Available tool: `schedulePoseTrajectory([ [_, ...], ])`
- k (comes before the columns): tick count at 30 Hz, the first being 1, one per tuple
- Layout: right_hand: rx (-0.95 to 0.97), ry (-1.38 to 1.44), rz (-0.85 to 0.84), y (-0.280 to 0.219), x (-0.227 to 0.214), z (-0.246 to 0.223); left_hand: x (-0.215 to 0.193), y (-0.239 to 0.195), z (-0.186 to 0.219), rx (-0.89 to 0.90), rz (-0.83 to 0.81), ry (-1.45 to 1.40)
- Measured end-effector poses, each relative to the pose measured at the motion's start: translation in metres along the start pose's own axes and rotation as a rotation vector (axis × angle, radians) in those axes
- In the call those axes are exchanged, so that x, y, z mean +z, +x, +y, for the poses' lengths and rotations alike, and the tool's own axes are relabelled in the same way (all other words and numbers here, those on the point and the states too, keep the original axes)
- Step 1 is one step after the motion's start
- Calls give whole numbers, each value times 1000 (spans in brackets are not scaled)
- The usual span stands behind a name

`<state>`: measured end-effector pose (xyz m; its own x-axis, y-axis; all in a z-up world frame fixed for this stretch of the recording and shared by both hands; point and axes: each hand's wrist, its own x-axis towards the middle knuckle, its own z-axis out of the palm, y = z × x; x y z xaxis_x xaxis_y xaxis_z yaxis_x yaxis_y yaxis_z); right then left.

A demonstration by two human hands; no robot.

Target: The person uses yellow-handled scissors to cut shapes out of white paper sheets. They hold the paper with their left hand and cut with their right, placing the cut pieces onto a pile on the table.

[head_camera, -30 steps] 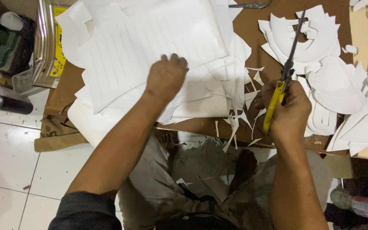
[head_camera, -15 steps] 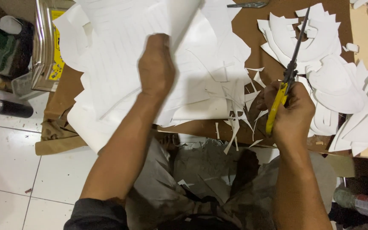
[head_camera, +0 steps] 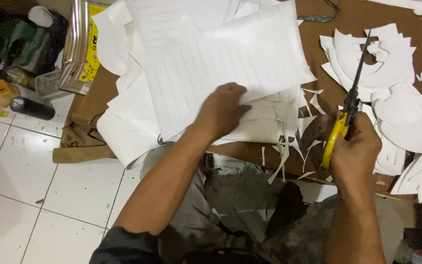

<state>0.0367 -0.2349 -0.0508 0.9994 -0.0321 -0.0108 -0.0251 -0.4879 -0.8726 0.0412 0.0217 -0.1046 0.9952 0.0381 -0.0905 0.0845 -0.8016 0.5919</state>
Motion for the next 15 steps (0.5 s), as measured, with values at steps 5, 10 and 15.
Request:
schedulePoseTrajectory([
  [5,-63,50,25,9,-4,29,-30,-7,-72,48,543,197],
  [10,-6,45,-6,3,-10,20,-59,-34,-93,-538,442,220],
  [15,47,102,31,8,-4,33,-63,-32,-88,-376,483,59],
])
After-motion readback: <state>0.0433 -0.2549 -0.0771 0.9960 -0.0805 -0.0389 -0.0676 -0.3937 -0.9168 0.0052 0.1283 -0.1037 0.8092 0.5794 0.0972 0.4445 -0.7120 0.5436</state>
